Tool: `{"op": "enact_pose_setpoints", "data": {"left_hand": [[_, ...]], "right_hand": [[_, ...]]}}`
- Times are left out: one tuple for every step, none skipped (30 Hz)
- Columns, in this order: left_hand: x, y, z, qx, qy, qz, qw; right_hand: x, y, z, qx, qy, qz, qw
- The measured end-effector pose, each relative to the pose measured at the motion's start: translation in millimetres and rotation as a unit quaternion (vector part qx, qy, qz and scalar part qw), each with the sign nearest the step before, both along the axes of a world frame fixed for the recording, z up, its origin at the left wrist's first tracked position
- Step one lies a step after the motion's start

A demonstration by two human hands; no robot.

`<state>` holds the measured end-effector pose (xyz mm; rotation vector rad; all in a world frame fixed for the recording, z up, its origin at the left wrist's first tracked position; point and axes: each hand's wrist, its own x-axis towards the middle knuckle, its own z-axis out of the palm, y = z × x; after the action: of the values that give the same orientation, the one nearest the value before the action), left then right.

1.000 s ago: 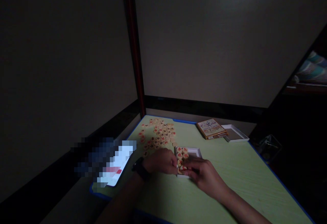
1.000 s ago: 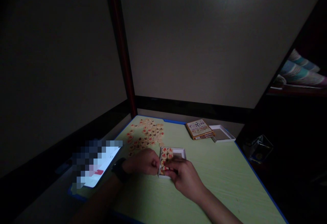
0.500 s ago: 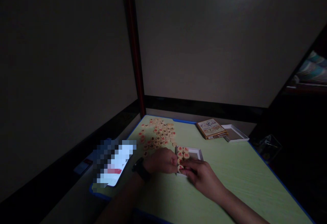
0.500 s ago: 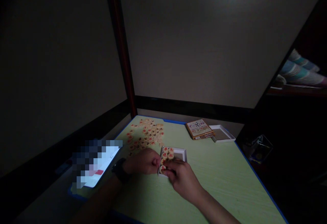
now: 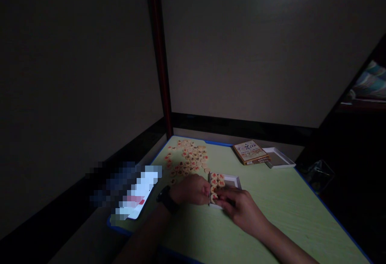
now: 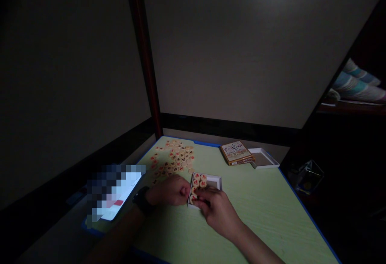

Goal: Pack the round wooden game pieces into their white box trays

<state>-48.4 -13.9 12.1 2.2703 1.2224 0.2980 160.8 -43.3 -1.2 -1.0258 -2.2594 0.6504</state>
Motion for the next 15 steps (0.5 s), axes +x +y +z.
{"op": "enact_pose_setpoints", "data": {"left_hand": [[0,0,0.3,0.0,-0.001,0.001,1.0],[-1,-1,1.4,0.002,-0.003,0.004,1.0],[-2,-1,3.2,0.006,-0.007,0.009,1.0],[-3,-2,5.7,0.014,-0.012,0.018,1.0],[-4,-2,8.8,0.027,-0.018,0.034,0.999],[-6,-1,12.3,0.046,-0.024,0.055,0.997],[-8,1,16.0,0.072,-0.029,0.084,0.993],[-11,5,19.5,0.105,-0.03,0.118,0.987],[-16,10,22.6,0.142,-0.026,0.153,0.978],[-20,16,25.2,0.184,-0.015,0.193,0.964],[-26,23,27.2,0.222,0.009,0.222,0.949],[-32,32,28.3,0.248,0.045,0.238,0.938],[-38,40,28.7,0.259,0.087,0.248,0.93],[-45,48,28.4,0.254,0.129,0.246,0.927],[-50,56,27.4,0.24,0.163,0.246,0.925]], "right_hand": [[1,1,0.0,0.004,0.0,0.002,1.0],[2,1,-0.1,0.01,0.001,0.003,1.0],[3,3,-0.1,0.017,0.004,0.002,1.0],[4,4,-0.1,0.024,0.011,-0.002,1.0],[5,5,0.2,0.031,0.019,-0.008,0.999],[7,7,0.6,0.038,0.029,-0.016,0.999],[9,9,1.3,0.045,0.037,-0.025,0.998],[10,10,2.2,0.052,0.042,-0.034,0.997],[12,12,3.1,0.057,0.044,-0.044,0.996],[14,14,3.9,0.062,0.043,-0.052,0.996],[16,16,4.5,0.065,0.04,-0.061,0.995],[17,17,4.7,0.068,0.037,-0.067,0.995],[19,19,4.6,0.072,0.035,-0.073,0.994],[20,21,4.1,0.077,0.032,-0.077,0.994],[21,22,3.4,0.082,0.029,-0.081,0.993]]}}
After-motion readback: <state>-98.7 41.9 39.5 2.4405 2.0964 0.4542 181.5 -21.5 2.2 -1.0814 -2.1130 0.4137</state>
